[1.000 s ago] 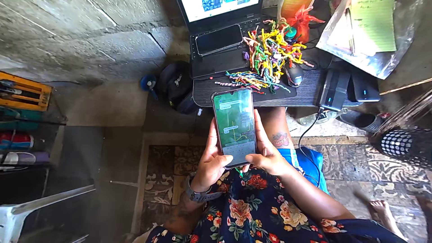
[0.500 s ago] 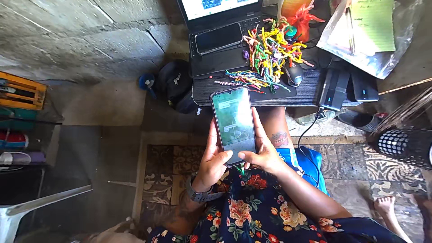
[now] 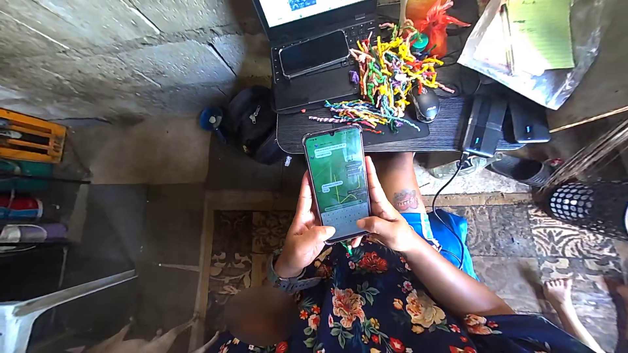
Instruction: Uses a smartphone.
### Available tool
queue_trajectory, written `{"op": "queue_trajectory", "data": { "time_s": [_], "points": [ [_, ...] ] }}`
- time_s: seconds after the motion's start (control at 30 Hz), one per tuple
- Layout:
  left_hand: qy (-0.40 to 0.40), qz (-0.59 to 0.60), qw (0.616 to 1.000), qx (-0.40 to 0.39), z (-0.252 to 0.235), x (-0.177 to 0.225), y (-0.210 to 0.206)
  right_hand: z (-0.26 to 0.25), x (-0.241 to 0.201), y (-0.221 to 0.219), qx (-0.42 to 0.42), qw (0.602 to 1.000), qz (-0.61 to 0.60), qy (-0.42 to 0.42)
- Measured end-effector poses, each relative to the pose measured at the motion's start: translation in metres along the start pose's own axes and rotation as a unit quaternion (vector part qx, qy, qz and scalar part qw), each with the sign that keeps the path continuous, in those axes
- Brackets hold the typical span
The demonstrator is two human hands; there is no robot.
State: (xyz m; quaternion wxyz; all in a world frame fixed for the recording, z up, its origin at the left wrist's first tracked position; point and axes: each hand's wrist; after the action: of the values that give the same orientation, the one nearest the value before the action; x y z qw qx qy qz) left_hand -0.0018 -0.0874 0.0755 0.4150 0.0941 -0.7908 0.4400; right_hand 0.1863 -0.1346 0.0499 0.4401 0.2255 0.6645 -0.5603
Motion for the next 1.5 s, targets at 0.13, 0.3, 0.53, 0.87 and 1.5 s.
{"op": "queue_trajectory", "data": {
  "time_s": [0.13, 0.3, 0.53, 0.87, 1.5],
  "points": [
    [-0.005, -0.017, 1.0, 0.018, 0.0, -0.003, -0.004, -0.001, -0.003, -0.009, 0.063, 0.998, 0.025, 0.003],
    [-0.003, -0.006, 1.0, 0.026, -0.001, -0.004, -0.004, -0.001, -0.001, -0.004, 0.043, 0.999, 0.019, 0.017],
    [0.003, 0.018, 1.0, 0.022, -0.002, -0.005, 0.0, -0.002, 0.0, 0.0, 0.029, 0.999, -0.021, -0.004],
    [-0.005, -0.01, 0.999, 0.039, -0.003, -0.003, -0.002, -0.002, 0.002, 0.0, -0.003, 1.0, 0.002, 0.024],
    [0.009, -0.006, 1.0, 0.028, 0.0, -0.003, -0.001, 0.001, 0.003, 0.0, 0.012, 1.0, 0.014, 0.011]
  ]
}}
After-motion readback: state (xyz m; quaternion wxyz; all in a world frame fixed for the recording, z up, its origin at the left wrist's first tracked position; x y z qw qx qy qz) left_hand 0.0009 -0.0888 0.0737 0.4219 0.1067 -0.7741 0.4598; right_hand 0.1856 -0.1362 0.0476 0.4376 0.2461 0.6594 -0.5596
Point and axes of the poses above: each hand's wrist, its own z-axis away from the middle knuckle, its own y-axis out of the back of the hand, x = y × z, and after that the axes turned 9 degrees about -y, right-handed
